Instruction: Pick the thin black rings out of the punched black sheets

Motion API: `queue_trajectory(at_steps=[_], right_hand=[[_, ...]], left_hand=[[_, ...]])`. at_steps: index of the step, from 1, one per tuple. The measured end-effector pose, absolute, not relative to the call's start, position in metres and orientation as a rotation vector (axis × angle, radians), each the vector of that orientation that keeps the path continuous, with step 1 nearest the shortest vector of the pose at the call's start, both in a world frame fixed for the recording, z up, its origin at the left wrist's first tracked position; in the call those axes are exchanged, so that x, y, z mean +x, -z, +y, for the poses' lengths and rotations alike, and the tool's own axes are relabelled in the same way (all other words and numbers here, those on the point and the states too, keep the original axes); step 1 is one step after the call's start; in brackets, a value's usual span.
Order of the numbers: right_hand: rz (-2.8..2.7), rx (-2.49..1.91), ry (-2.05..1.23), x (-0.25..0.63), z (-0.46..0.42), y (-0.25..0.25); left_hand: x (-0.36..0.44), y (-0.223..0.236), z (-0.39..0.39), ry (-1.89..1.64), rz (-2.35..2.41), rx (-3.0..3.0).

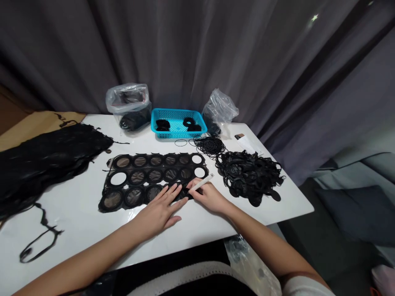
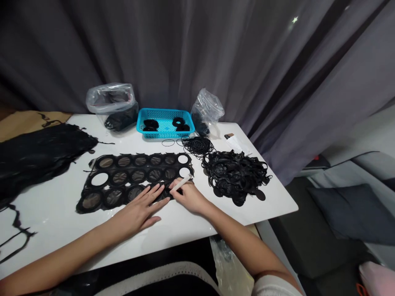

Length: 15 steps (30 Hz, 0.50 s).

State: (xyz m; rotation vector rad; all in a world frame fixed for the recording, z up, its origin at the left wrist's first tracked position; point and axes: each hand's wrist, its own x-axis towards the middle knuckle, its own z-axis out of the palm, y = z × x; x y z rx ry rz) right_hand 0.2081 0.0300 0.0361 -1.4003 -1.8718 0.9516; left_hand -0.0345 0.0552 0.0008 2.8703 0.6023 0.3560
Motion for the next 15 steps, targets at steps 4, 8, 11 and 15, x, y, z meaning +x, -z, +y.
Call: queue_trajectory(at_steps=[4,8,11,15], right_hand=[[-1.859,-1.39,-0.974,0.209,0.031,-0.037],[-1.882,-1.377,-0.953,0.209,0.032,-0.036],[-1.936,-1.392,-0.903,0.208,0.03,-0.036],[-2.096,-1.407,-0.666,0.197,0.016,-0.029]], left_hand=[[-0.033,0.003,0.056,-0.374,0.595,2.881],[-0.034,0.006,0.056,-0.392,0.593,2.884],[-0.035,0.005,0.055,-0.383,0.6,2.878],[-0.034,0.002,0.055,-0.389,0.633,2.858]])
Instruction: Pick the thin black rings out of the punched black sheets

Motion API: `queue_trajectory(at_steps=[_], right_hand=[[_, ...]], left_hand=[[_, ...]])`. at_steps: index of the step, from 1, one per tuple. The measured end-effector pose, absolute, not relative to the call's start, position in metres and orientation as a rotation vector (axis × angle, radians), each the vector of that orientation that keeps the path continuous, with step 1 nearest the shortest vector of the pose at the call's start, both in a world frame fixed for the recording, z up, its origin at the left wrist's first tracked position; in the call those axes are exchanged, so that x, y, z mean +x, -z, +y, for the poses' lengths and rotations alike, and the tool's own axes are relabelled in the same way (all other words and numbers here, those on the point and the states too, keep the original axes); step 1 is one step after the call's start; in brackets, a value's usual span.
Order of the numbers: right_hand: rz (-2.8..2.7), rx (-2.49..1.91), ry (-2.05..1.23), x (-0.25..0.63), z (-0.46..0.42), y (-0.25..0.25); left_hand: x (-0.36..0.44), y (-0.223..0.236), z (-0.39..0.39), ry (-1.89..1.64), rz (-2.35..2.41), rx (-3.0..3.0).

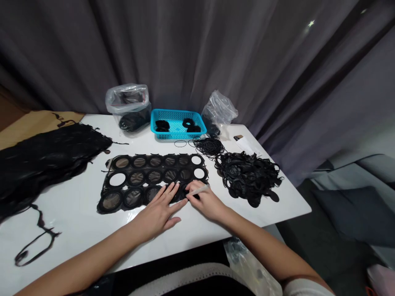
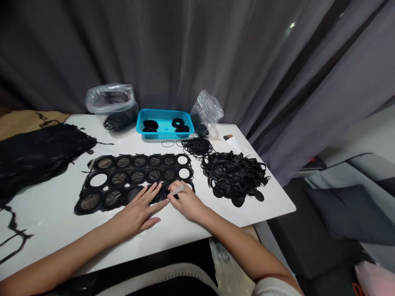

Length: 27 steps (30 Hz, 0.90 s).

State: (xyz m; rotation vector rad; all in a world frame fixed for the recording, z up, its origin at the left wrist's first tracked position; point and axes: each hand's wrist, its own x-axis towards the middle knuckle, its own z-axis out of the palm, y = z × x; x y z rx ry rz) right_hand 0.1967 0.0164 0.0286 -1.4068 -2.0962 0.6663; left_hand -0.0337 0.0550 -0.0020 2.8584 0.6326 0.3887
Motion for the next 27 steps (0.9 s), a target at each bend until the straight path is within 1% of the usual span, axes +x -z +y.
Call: queue_trajectory(at_steps=[4,7,10,12,14,18,22,27], right_hand=[[-2.228,-1.359,-0.438,0.193,0.011,-0.014],[-1.988,-1.492,-0.415,0.218,0.031,-0.016],[-1.688,-1.672,-0.347,0.254,0.062,-0.029],[-1.638,-1.698,-0.338,0.267,0.079,-0.037],[-1.687,-1.64,-0.425,0.264,0.09,-0.039],[-1.917,-1.439,-0.704,0.233,0.097,-0.029],[-1.964,-1.353,-0.86,0.217,0.097,-0.023],[-1.93,-1.285,-0.936,0.22,0.098,-0.023]], left_hand=[[-0.033,0.003,0.056,-0.402,0.622,2.845],[-0.035,0.005,0.055,-0.395,0.635,2.852],[-0.036,0.002,0.053,-0.381,0.642,2.859],[-0.035,-0.005,0.055,-0.378,0.641,2.85],[-0.03,-0.014,0.063,-0.379,0.692,2.823],[-0.021,-0.022,0.091,-0.416,0.793,2.826],[-0.025,-0.008,0.111,-0.383,0.709,2.87],[-0.032,0.007,0.11,-0.375,0.717,2.844]])
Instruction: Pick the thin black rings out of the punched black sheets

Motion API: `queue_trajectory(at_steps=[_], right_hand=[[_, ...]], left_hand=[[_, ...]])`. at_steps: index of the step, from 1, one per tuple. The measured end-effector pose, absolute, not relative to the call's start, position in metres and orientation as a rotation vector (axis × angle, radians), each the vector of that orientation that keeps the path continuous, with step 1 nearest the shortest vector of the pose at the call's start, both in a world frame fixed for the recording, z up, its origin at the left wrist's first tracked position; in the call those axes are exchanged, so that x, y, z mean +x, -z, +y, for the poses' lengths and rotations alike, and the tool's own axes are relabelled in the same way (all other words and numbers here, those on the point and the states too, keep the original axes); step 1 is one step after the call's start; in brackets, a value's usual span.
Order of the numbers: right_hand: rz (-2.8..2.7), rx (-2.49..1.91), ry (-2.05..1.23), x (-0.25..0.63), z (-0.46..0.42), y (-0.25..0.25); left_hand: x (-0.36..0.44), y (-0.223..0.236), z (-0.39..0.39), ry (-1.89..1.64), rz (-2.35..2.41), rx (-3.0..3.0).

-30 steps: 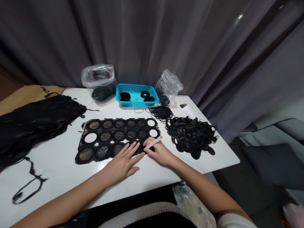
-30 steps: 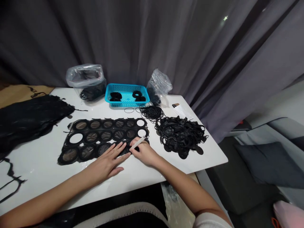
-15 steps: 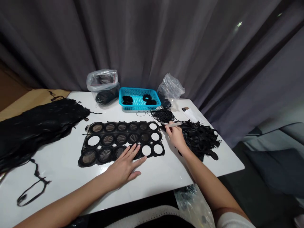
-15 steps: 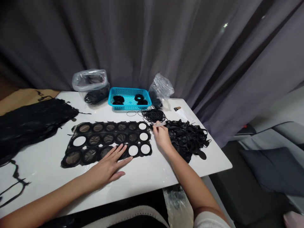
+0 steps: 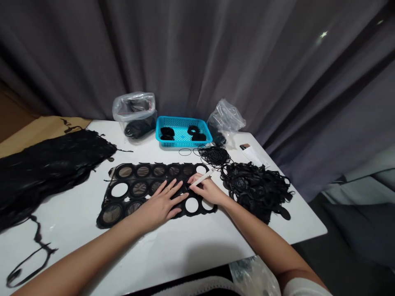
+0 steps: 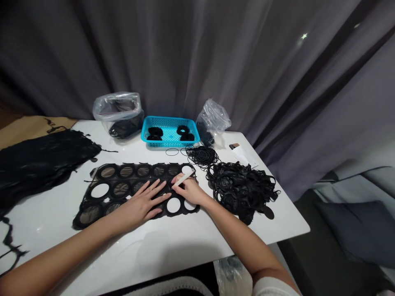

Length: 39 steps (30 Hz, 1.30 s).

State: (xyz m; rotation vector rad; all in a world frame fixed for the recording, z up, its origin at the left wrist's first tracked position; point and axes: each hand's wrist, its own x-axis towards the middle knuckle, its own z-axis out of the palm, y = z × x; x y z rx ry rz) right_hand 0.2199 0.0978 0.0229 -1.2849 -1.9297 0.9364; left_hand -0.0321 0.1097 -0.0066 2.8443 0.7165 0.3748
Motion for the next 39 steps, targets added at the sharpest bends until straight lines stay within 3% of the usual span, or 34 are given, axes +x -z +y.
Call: queue_trajectory(at_steps=[9,17,23,31,39], right_hand=[[-1.96,-1.319,-0.896,0.218,0.096,-0.025],[-2.197,-1.473,-0.36,0.197,0.078,-0.006],[-1.714,-1.705,-0.238,0.268,0.132,-0.023],[-2.007,-1.324,-0.52,0.232,0.16,-0.016],[-1.942,-1.296,-0.796,0.225,0.157,-0.011]], left_hand=[[-0.03,0.006,0.109,-0.379,0.72,2.836],[-0.029,0.002,0.106,-0.36,0.745,2.854],[-0.03,-0.006,0.104,-0.292,0.771,2.873],[-0.006,-0.006,0.143,-0.411,0.95,2.858],[-0.012,0.009,0.151,-0.402,0.894,2.83]])
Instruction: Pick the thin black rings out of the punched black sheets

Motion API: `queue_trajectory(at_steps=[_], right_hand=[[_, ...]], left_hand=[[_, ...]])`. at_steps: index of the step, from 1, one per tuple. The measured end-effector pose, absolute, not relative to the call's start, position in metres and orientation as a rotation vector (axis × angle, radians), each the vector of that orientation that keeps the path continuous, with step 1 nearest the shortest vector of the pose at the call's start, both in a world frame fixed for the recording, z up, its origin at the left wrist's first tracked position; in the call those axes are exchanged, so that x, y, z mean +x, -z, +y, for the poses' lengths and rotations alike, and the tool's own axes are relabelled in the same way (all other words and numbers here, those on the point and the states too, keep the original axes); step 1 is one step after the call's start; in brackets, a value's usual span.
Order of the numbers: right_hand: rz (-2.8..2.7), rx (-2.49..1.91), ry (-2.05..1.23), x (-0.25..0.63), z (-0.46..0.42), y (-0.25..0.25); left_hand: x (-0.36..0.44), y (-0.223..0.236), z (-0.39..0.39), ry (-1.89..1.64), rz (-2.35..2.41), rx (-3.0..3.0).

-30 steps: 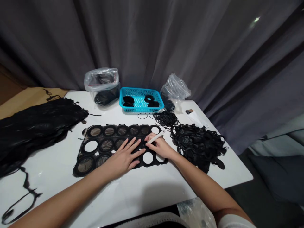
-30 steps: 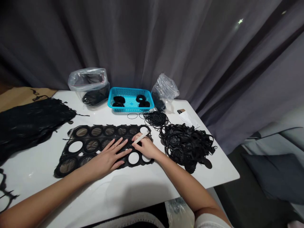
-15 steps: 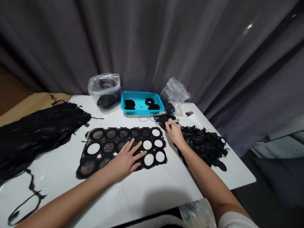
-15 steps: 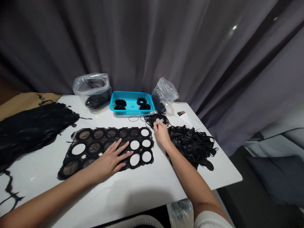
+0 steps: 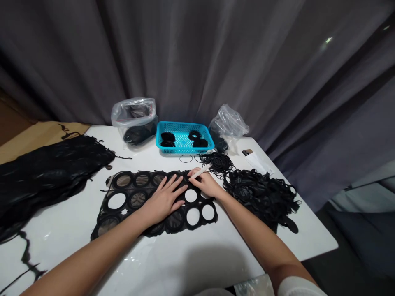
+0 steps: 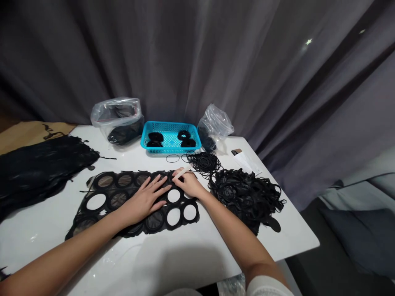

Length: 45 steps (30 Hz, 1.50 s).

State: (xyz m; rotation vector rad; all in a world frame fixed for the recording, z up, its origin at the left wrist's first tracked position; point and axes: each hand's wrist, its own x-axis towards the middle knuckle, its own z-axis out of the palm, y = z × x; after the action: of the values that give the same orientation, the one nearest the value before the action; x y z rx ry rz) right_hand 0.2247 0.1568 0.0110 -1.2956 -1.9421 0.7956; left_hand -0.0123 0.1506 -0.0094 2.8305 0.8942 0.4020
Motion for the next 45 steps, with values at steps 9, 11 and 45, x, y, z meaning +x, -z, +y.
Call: queue_trajectory(at_steps=[9,11,45], right_hand=[[-1.926,-1.29,-0.86,0.224,0.159,-0.01],[-1.925,-1.297,-0.855,0.224,0.158,-0.01],[-2.037,-1.43,-0.403,0.208,0.148,0.002]], left_hand=[[-0.01,0.005,0.15,-0.32,0.897,2.844],[-0.01,0.005,0.15,-0.328,0.895,2.85],[-0.011,0.008,0.147,-0.38,0.968,2.819]])
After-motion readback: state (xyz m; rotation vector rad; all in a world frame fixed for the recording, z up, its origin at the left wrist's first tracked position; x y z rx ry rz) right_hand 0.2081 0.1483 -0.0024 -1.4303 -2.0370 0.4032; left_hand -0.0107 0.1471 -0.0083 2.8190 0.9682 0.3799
